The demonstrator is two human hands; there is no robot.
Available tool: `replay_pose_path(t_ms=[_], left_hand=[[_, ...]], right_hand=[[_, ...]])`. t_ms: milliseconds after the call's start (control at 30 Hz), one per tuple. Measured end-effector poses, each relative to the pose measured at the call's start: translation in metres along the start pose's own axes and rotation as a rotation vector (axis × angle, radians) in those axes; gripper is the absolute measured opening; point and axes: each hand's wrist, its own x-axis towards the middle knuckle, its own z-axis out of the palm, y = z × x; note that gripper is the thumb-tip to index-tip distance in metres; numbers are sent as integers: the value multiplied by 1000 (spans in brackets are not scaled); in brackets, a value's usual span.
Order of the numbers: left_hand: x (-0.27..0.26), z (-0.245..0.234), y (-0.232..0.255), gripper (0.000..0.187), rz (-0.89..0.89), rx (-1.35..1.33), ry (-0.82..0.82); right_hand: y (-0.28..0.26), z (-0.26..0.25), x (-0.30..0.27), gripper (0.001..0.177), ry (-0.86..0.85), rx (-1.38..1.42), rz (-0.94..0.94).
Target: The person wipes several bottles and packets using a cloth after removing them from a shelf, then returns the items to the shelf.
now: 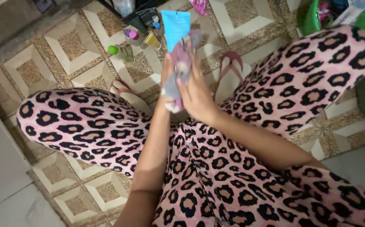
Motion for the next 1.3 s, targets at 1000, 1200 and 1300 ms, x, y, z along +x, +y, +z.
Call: replay_pose_path(t_ms=[1000,1200,1300], left_hand=[[-2,-38,13,71,-26,-163,324],[-15,-11,12,69,-248,-85,55],[-12,2,14,68,11,72,13]], right_hand=[[-7,41,27,69,-224,-128,75],[86,32,130,62,-79,-265,30],[94,2,158,74,51,726,299]])
